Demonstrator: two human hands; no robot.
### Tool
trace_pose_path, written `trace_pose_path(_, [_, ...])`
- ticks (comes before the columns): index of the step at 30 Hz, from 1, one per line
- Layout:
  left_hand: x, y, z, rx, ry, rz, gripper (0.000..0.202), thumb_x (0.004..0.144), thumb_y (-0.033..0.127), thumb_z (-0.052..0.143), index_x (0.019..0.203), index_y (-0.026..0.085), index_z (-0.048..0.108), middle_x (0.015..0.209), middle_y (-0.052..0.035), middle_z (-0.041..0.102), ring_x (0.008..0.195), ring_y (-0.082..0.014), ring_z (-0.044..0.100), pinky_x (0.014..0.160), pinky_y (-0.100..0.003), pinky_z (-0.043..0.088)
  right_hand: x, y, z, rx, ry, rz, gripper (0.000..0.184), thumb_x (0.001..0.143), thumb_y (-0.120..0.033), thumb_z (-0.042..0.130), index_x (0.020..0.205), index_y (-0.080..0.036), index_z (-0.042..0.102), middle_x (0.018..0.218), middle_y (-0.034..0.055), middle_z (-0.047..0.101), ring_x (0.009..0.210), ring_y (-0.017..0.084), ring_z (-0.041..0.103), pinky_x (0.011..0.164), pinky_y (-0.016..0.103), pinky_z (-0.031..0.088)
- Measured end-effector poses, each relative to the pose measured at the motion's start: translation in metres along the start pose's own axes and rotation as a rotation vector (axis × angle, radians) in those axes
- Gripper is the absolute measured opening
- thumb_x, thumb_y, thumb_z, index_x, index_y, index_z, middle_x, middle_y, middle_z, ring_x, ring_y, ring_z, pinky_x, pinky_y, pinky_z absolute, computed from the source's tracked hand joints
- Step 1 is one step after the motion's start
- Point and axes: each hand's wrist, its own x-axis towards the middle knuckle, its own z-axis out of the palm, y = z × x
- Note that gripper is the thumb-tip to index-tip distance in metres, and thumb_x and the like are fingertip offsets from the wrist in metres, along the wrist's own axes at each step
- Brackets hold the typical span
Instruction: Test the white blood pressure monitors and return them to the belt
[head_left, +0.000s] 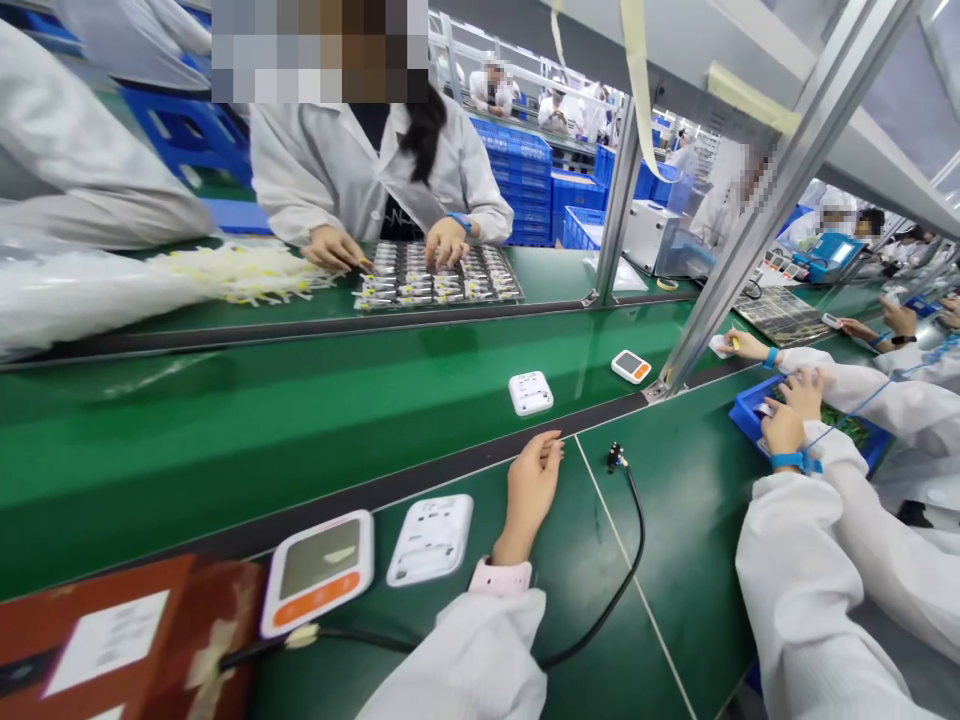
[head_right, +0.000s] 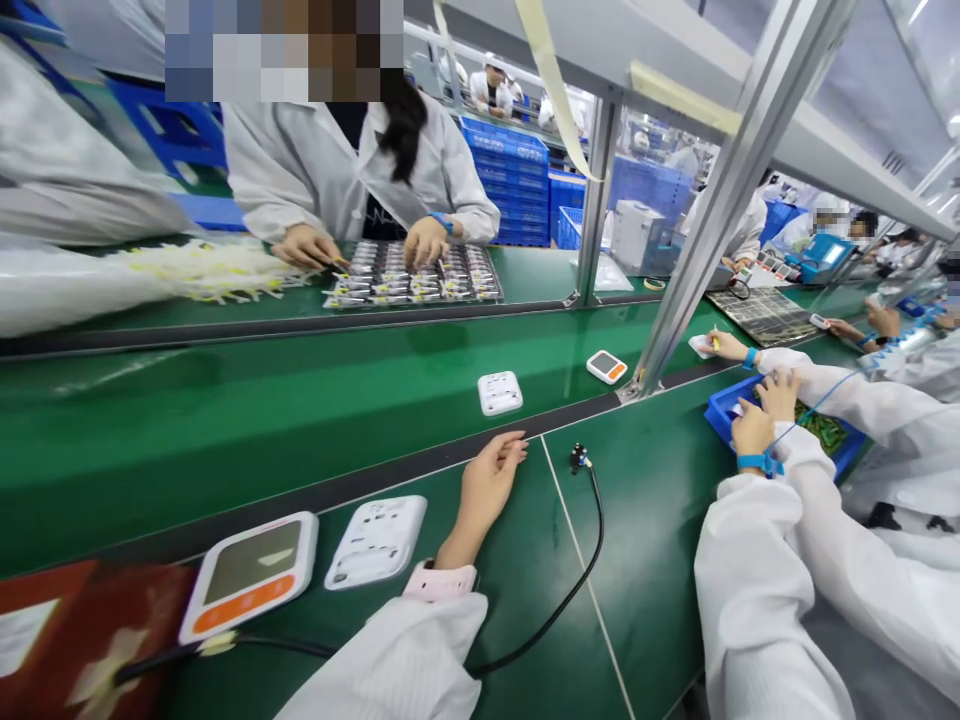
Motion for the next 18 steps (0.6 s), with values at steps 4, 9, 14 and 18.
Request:
trace_pose_path(4, [0.000,-0.001,0.000,-0.004,-0.002,-0.008,0.033,0.084,0.038,0.049,0.103,0.017,0.065,0.091,-0.0096,0.073,0.081,-0.0210,0.070,0.081,-0.038,0.056,0.008,0.026,0.004,0.090,-0.208,-0.044,0.038,0.070,0.001,0.066,0.044,-0.018,0.047,0.065,0.0014,0.049,0.105,0.021,0.038,0.102,0.046,0.015])
trace_pose_path(9, [0.000,0.003,0.000,0.006,-0.003,-0.014,0.034,0.083,0.039,0.048,0.103,0.016,0.064,0.092,-0.0102,0.073,0.080,-0.0216,0.070,0.082,-0.039,0.056,-0.018,0.015,0.018,0.298,-0.069,0.038,0.027,0.076,-0.003,0.048,0.056,-0.018,0.059,0.076,0.0084,0.059,0.094,0.021,0.045,0.099,0.047,0.024])
trace_pose_path(14, [0.001,0.003,-0.002,0.025,-0.011,-0.029,0.039,0.082,0.044,0.048,0.104,0.016,0.064,0.093,-0.0107,0.072,0.082,-0.0228,0.070,0.082,-0.039,0.056,-0.050,-0.051,0.052,0.330,0.099,0.061,0.035,0.081,-0.022,0.048,0.106,-0.008,0.066,0.110,0.0175,0.063,0.103,0.025,0.053,0.099,0.040,0.037])
trace_pose_path(18, [0.002,0.001,-0.004,0.057,-0.020,-0.039,0.044,0.081,0.050,0.047,0.105,0.017,0.064,0.094,-0.0105,0.072,0.083,-0.0236,0.070,0.082,-0.040,0.055,-0.016,-0.104,0.080,0.148,-0.198,0.126,0.044,0.087,-0.023,0.042,0.125,-0.006,0.056,0.123,0.0165,0.060,0.113,0.020,0.056,0.101,0.031,0.041])
